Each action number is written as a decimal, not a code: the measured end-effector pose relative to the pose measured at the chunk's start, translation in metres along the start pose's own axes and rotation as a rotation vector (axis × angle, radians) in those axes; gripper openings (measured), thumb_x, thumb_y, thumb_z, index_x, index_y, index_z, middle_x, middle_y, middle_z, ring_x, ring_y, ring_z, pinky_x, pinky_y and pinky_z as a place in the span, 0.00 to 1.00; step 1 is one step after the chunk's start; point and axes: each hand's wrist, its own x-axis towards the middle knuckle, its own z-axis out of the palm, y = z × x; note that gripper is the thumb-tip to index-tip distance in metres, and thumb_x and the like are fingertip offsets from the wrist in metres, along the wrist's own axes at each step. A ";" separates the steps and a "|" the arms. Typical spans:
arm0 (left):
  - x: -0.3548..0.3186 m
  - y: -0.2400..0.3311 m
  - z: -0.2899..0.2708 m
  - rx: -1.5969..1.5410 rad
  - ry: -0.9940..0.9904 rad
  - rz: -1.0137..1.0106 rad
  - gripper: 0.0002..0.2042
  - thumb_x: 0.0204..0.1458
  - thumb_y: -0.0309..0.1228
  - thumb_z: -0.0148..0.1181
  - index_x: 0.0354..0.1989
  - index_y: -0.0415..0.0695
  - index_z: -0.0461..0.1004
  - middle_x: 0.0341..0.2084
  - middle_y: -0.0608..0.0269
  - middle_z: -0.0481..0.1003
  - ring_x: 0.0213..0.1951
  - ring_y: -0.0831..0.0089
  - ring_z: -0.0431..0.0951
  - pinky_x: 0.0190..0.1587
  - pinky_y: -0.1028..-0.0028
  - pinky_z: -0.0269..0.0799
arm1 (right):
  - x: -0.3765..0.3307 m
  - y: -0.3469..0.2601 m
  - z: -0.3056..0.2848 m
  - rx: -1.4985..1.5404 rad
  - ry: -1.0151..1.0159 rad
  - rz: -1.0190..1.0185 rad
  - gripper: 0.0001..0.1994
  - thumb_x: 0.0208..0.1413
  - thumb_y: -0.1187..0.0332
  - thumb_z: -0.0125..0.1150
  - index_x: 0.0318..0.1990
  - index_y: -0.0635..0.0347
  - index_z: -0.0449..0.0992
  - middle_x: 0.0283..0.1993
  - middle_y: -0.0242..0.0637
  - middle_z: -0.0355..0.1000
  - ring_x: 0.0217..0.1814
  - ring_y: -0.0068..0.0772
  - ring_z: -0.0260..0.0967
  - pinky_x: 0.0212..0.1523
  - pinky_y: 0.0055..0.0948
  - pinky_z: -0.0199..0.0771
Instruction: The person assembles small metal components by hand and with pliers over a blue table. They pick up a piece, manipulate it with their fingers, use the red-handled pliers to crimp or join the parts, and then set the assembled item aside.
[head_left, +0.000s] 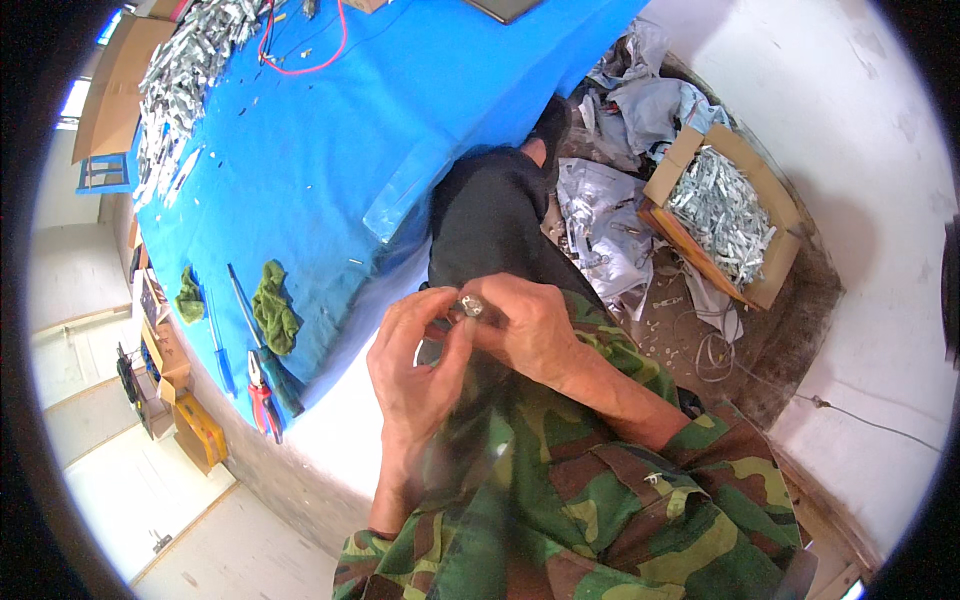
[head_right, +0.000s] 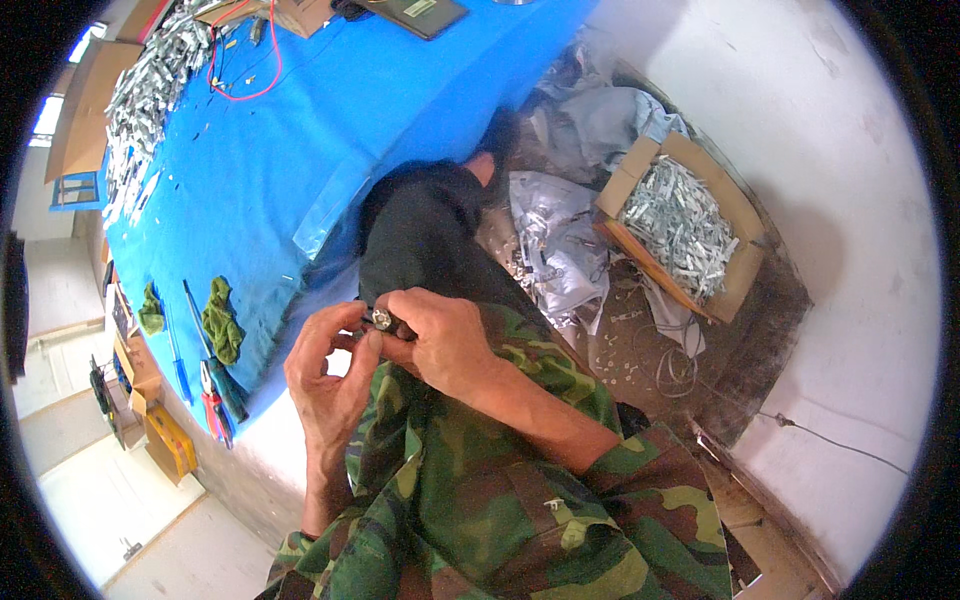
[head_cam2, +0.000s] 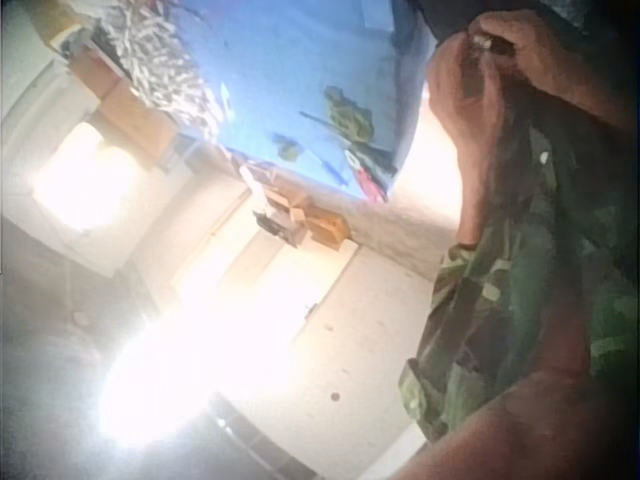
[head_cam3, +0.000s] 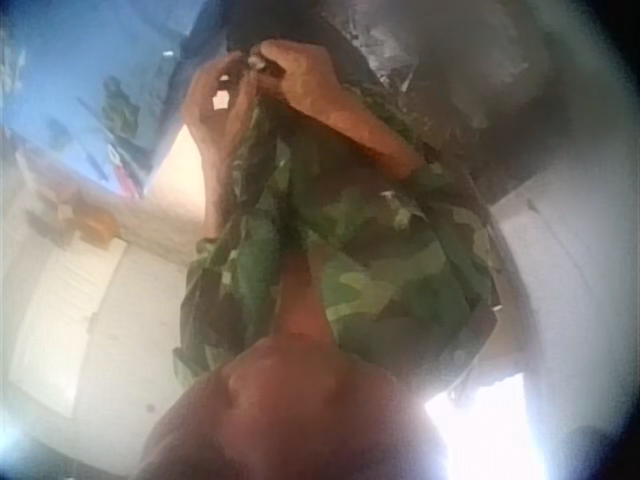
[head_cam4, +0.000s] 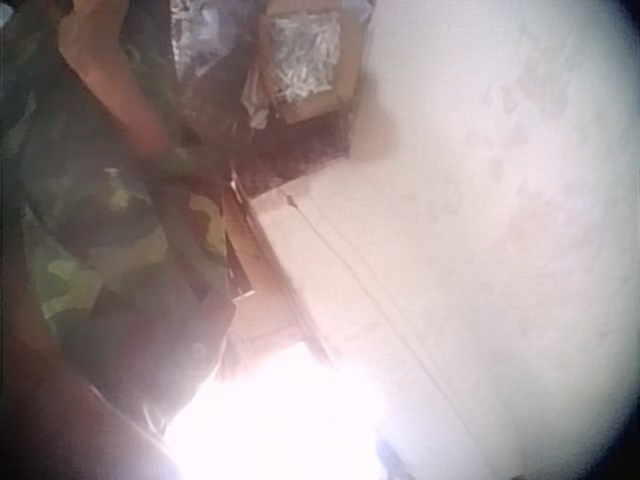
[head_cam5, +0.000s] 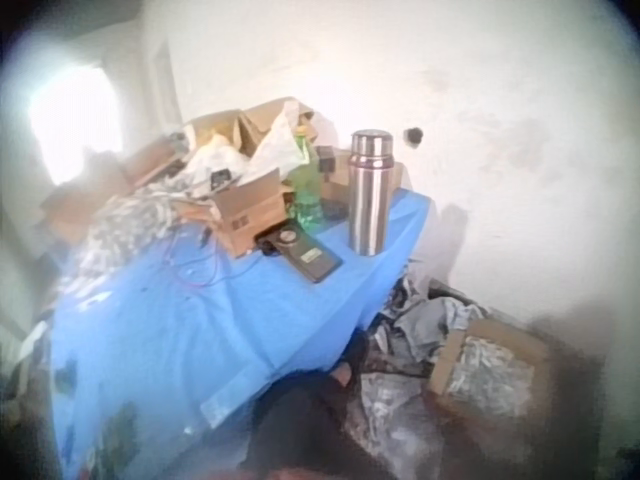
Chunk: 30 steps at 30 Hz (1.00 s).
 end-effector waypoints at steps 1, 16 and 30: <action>-0.001 0.000 0.000 0.005 0.008 -0.006 0.12 0.54 0.18 0.67 0.47 0.36 0.82 0.45 0.56 0.82 0.43 0.74 0.82 0.42 0.75 0.79 | 0.000 -0.001 0.001 0.002 0.012 -0.010 0.16 0.52 0.65 0.78 0.44 0.59 0.80 0.36 0.40 0.78 0.30 0.43 0.79 0.32 0.37 0.78; -0.002 -0.010 -0.008 -0.174 -0.039 -0.165 0.07 0.63 0.28 0.65 0.40 0.36 0.81 0.39 0.57 0.81 0.38 0.70 0.79 0.41 0.73 0.75 | 0.000 0.004 0.008 -0.021 0.057 -0.121 0.18 0.49 0.69 0.79 0.47 0.57 0.82 0.41 0.39 0.78 0.32 0.40 0.78 0.32 0.36 0.79; -0.009 -0.012 -0.001 -0.221 -0.063 -0.174 0.06 0.65 0.26 0.63 0.39 0.35 0.78 0.43 0.59 0.78 0.42 0.74 0.76 0.46 0.75 0.72 | -0.003 0.013 0.012 -0.004 0.055 -0.207 0.19 0.48 0.73 0.77 0.49 0.61 0.81 0.47 0.45 0.79 0.45 0.50 0.81 0.41 0.39 0.82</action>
